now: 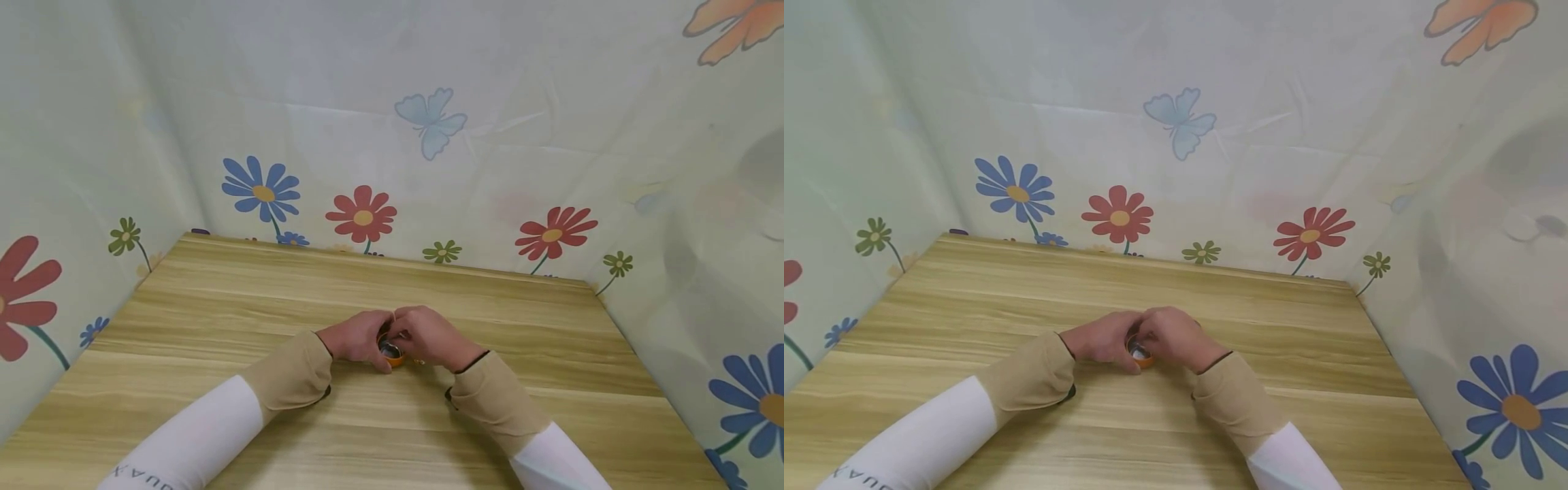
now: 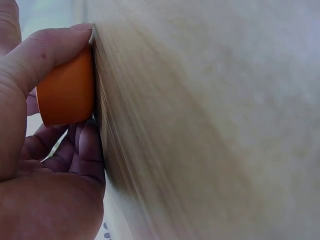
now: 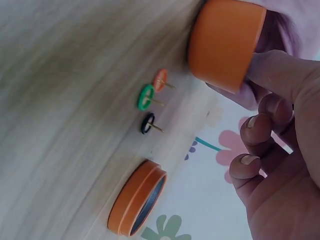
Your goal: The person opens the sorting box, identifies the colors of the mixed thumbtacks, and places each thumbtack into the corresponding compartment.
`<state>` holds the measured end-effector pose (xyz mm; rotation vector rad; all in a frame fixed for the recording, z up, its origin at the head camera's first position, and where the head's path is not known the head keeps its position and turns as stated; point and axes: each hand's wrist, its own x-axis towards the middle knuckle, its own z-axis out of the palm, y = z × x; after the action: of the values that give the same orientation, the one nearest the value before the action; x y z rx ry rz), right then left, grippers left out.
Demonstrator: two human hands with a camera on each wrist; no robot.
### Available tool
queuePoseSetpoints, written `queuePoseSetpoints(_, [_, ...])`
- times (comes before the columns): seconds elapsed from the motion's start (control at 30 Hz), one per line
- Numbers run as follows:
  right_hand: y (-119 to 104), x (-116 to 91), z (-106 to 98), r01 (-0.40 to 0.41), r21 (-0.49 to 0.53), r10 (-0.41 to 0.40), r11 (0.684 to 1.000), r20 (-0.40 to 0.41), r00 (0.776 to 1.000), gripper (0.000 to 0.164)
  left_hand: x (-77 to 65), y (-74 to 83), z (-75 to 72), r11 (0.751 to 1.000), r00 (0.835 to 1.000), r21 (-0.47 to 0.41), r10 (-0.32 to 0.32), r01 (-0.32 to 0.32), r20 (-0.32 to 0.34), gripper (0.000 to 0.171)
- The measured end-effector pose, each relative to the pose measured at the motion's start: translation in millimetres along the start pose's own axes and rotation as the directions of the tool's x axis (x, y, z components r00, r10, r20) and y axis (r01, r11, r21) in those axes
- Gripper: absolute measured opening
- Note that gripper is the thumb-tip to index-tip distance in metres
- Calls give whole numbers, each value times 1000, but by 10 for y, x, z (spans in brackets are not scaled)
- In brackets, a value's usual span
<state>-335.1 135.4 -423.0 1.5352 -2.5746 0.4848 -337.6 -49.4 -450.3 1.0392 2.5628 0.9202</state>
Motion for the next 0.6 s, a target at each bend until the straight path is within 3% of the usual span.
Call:
queuePoseSetpoints(0.2, [16, -78, -91, -36, 49, 38, 998, -38, 999, 7, 11, 13, 9, 1000, 1000, -7, 7, -7, -5, 48])
queuePoseSetpoints(0.6, [103, -233, -193, -117, 36, 119, 992, -66, 991, 9, 30, -3, 20, 998, 1000, -59, 2, -2, -2, 49])
